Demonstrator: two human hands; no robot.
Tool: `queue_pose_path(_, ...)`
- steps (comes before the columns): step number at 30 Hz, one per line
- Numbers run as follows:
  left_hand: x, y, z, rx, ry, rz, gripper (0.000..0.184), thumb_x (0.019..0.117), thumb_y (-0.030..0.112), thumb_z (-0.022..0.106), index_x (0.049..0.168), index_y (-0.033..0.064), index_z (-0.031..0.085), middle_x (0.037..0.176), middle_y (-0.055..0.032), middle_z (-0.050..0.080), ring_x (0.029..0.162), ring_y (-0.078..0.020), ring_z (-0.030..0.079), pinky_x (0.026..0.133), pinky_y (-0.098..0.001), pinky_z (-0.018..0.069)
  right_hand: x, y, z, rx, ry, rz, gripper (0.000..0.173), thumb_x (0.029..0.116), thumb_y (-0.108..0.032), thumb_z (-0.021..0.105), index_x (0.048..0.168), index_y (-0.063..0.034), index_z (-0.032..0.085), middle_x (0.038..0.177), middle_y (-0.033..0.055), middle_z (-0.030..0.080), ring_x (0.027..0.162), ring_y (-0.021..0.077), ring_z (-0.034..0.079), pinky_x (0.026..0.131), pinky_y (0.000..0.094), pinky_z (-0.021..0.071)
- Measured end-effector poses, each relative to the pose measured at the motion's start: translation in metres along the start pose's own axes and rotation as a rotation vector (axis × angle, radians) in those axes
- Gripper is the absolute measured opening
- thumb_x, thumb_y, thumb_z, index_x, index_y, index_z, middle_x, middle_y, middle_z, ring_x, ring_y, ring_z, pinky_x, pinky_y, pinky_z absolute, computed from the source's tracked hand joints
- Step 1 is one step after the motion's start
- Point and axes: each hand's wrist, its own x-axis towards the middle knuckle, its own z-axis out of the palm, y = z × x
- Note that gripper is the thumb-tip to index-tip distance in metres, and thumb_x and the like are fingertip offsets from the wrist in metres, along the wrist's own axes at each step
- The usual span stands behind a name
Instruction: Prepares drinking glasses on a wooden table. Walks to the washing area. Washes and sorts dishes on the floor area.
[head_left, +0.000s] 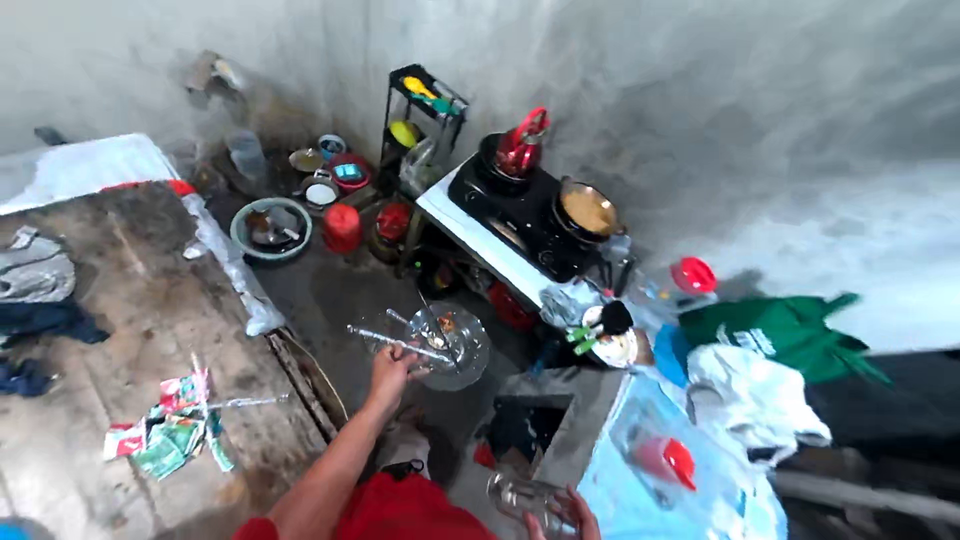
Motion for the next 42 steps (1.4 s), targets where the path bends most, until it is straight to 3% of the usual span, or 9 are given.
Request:
queue_pose_path(5,0.064,0.035,0.024,-0.084,0.118,0.019,0.02,0.0962,-0.009,0.057,0.114,-0.0052,0.049,0.125,-0.0205,0.066,0.092,-0.0337,0.075,0.074,-0.0473,0.066,0.146,0.0,0.003,-0.053,-0.105,-0.137,0.086,0.0785,-0.038,0.086,0.14,0.0113,0.05,0.122,0.0258,0.066,0.104,0.0244,0.07,0.083,0.0383,0.0615)
queue_pose_path(10,0.093,0.069,0.034,-0.132,0.205,0.066,0.018,0.0969,-0.009,0.055,0.113,-0.0043,0.049,0.128,-0.0191,0.067,0.092,-0.0341,0.076,0.076,-0.0483,0.066,0.25,-0.012,0.048,-0.042,-0.163,-0.203,0.087,0.0778,-0.034,0.089,0.142,0.0094,0.05,0.125,0.0269,0.065,0.106,0.027,0.069,0.087,0.0399,0.0612)
queue_pose_path(12,0.101,0.082,0.036,-0.15,0.255,0.069,0.019,0.0972,-0.009,0.056,0.115,-0.0046,0.048,0.127,-0.0191,0.068,0.09,-0.0334,0.076,0.076,-0.0471,0.0662,0.282,-0.017,0.074,0.029,-0.211,-0.179,0.088,0.078,-0.032,0.089,0.145,0.0074,0.048,0.13,0.0264,0.063,0.112,0.027,0.068,0.093,0.0404,0.0593)
queue_pose_path(18,0.141,0.114,0.032,-0.198,0.412,0.098,0.019,0.0982,-0.008,0.056,0.115,-0.0051,0.048,0.127,-0.0199,0.068,0.09,-0.0348,0.076,0.075,-0.0471,0.0661,0.374,-0.035,0.167,0.104,-0.361,-0.276,0.09,0.0743,-0.048,0.088,0.144,-0.0002,0.055,0.125,0.0141,0.069,0.107,0.0184,0.071,0.09,0.0381,0.0617)
queue_pose_path(25,0.24,0.153,0.003,-0.29,0.602,0.105,0.021,0.0994,-0.007,0.053,0.12,-0.005,0.047,0.129,-0.0212,0.067,0.092,-0.0361,0.076,0.076,-0.0489,0.0657,0.505,-0.062,0.299,0.143,-0.43,-0.335,0.088,0.0717,-0.052,0.088,0.142,-0.0083,0.059,0.123,0.0082,0.071,0.104,0.0171,0.071,0.087,0.0402,0.062)
queue_pose_path(30,0.297,0.215,-0.011,-0.35,0.717,0.11,0.023,0.101,-0.005,0.052,0.124,-0.0055,0.048,0.128,-0.0218,0.067,0.092,-0.0361,0.076,0.077,-0.0492,0.0655,0.599,-0.145,0.376,0.192,-0.503,-0.265,0.091,0.0733,-0.045,0.088,0.149,-0.0099,0.052,0.125,0.0067,0.07,0.097,0.0162,0.071,0.071,0.0374,0.0614)
queue_pose_path(34,0.354,0.255,-0.038,-0.355,0.75,0.149,0.021,0.1011,-0.002,0.053,0.121,-0.0048,0.05,0.127,-0.0209,0.068,0.092,-0.0349,0.076,0.076,-0.0488,0.0655,0.669,-0.216,0.454,0.197,-0.632,-0.428,0.084,0.074,-0.043,0.088,0.145,-0.0094,0.055,0.13,0.0095,0.067,0.109,0.0195,0.07,0.085,0.0426,0.0629)
queue_pose_path(36,0.392,0.269,-0.057,-0.306,0.838,0.112,0.017,0.0972,0.0,0.062,0.112,-0.0028,0.054,0.102,-0.0148,0.068,0.075,-0.0241,0.07,0.065,-0.0409,0.0615,0.695,-0.254,0.499,0.127,-0.708,-0.488,0.084,0.0738,-0.042,0.089,0.144,-0.0108,0.056,0.133,0.0113,0.066,0.113,0.0224,0.069,0.092,0.0477,0.0605)
queue_pose_path(42,0.513,0.319,-0.141,-0.244,0.848,-0.051,0.008,0.097,0.002,0.063,0.102,0.0004,0.057,0.085,-0.0082,0.06,0.065,-0.0162,0.058,0.057,-0.0359,0.0542,0.746,-0.353,0.677,0.032,-0.796,-0.504,0.081,0.0716,-0.027,0.091,0.141,-0.0055,0.055,0.142,0.0206,0.054,0.124,0.0296,0.061,0.101,0.0463,0.0566)
